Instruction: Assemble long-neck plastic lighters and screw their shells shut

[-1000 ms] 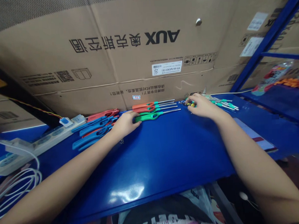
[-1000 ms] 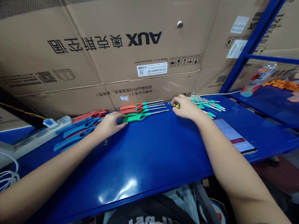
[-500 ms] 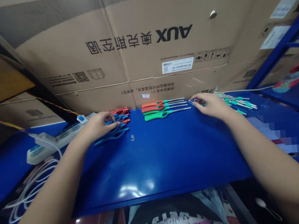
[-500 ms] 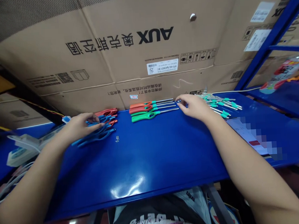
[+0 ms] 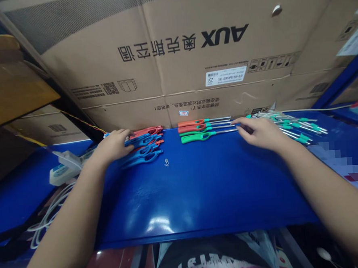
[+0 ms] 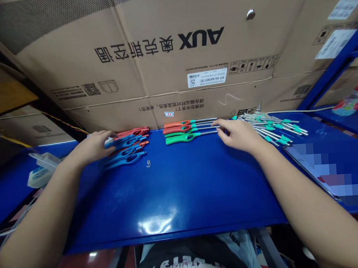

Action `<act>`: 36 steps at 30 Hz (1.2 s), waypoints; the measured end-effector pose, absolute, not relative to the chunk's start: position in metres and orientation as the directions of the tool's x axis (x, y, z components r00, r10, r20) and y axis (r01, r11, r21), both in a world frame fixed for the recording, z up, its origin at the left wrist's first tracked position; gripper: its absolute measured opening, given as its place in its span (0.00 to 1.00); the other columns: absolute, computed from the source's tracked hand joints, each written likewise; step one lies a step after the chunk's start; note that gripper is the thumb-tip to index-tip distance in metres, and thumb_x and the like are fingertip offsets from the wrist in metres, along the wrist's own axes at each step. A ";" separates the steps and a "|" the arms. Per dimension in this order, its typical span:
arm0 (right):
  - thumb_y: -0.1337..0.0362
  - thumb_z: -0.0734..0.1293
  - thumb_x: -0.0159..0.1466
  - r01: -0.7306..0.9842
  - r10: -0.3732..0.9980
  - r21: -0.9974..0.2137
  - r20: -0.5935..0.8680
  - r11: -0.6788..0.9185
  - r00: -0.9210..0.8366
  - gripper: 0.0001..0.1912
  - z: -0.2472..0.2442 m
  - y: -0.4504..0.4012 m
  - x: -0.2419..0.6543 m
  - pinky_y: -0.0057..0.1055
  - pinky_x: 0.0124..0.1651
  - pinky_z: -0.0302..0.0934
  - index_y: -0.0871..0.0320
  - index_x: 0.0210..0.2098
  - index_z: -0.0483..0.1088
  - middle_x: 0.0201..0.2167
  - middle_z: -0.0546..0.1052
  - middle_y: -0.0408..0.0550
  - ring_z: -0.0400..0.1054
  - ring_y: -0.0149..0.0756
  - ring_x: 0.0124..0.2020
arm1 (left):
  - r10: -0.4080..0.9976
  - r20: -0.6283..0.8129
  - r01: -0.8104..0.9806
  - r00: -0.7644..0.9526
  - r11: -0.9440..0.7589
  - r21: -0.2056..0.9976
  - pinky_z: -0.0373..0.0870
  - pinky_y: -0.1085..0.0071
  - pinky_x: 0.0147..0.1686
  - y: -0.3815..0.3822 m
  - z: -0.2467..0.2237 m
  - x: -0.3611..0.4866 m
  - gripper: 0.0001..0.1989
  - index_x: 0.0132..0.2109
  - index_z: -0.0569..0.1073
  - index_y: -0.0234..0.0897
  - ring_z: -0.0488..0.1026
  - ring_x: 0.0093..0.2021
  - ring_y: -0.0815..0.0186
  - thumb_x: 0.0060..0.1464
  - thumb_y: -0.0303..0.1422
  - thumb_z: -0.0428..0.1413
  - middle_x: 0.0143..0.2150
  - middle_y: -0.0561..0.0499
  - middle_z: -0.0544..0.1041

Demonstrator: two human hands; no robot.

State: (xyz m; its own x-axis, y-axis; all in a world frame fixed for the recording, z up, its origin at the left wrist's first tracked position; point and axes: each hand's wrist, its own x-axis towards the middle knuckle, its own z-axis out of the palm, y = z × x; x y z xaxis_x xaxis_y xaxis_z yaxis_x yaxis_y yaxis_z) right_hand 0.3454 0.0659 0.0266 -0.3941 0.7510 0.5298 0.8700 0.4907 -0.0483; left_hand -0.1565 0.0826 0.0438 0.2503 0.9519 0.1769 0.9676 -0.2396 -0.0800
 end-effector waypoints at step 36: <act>0.61 0.60 0.67 0.844 0.780 -0.123 0.471 0.521 -0.413 0.17 0.028 0.065 0.345 0.31 0.30 0.58 0.54 0.50 0.77 0.25 0.78 0.45 0.69 0.35 0.23 | 0.981 0.060 0.952 0.183 -0.192 0.237 0.71 0.62 0.52 0.089 0.042 -0.184 0.22 0.53 0.75 0.35 0.74 0.47 0.54 0.52 0.40 0.59 0.47 0.47 0.78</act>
